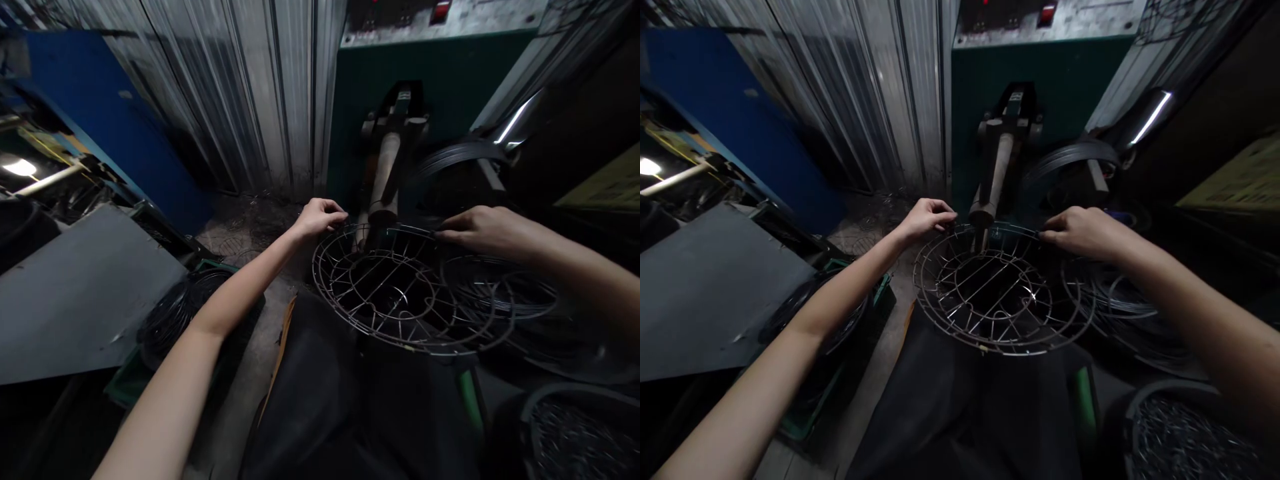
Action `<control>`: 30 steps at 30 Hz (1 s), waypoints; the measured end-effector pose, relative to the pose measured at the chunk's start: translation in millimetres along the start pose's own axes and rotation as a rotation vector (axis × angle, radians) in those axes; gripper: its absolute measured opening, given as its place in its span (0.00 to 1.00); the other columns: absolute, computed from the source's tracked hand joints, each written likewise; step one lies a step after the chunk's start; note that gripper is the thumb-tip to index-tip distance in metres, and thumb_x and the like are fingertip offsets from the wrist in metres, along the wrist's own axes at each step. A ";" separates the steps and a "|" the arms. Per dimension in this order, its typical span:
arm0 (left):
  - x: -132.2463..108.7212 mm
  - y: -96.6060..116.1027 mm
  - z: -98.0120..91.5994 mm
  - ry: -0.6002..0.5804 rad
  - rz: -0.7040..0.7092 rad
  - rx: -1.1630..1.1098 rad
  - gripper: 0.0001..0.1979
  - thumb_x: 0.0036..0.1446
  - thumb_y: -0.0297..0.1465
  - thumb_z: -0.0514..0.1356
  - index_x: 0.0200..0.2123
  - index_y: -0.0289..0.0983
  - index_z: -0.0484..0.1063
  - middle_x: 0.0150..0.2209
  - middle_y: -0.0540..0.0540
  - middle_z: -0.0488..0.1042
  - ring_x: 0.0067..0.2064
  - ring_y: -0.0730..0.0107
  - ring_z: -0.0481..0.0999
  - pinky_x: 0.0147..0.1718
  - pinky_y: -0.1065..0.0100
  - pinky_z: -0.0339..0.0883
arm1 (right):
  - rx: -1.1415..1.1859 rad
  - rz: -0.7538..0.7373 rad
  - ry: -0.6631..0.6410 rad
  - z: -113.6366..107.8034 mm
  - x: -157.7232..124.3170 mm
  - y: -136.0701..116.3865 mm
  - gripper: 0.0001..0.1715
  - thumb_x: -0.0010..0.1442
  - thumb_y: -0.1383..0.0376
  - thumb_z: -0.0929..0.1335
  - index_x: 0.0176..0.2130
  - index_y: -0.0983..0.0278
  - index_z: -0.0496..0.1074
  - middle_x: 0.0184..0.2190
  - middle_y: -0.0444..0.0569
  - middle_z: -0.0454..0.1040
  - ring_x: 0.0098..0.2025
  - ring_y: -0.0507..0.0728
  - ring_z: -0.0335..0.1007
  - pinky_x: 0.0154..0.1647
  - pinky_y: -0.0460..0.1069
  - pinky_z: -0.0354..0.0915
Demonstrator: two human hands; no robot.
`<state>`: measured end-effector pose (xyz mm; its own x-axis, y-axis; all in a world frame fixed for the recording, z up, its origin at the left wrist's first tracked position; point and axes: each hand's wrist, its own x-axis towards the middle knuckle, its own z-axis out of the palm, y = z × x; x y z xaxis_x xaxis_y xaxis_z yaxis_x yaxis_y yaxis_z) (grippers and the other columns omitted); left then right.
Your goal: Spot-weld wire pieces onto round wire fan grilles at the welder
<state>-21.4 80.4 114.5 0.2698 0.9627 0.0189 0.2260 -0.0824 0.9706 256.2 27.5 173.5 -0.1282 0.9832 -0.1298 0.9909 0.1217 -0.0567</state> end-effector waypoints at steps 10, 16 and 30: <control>-10.7 -1.7 -0.7 0.061 0.211 0.205 0.09 0.50 0.34 0.62 0.30 0.32 0.75 0.27 0.47 0.75 0.28 0.75 0.72 0.31 0.71 0.65 | 0.165 0.016 -0.088 9.3 -22.3 -1.9 0.18 0.61 0.59 0.63 0.45 0.64 0.75 0.41 0.51 0.77 0.43 0.62 0.72 0.46 0.52 0.64; -2.6 2.8 -2.6 0.013 0.276 0.272 0.08 0.51 0.33 0.61 0.29 0.32 0.74 0.29 0.46 0.76 0.33 0.72 0.72 0.35 0.69 0.63 | 0.594 0.039 -0.164 6.7 -16.3 9.6 0.21 0.60 0.54 0.63 0.44 0.65 0.73 0.40 0.52 0.76 0.43 0.59 0.71 0.45 0.51 0.67; 29.4 7.0 5.3 -0.121 0.463 0.376 0.11 0.50 0.39 0.63 0.29 0.35 0.73 0.27 0.49 0.75 0.33 0.70 0.74 0.34 0.69 0.65 | 1.315 -0.259 0.017 63.5 37.2 -31.9 0.21 0.62 0.47 0.61 0.48 0.54 0.68 0.54 0.44 0.69 0.55 0.58 0.66 0.60 0.56 0.60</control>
<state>-6.9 106.8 120.6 0.5183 0.7707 0.3706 0.3689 -0.5925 0.7162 217.3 51.6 107.7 -0.2949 0.9547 0.0408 0.1631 0.0923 -0.9823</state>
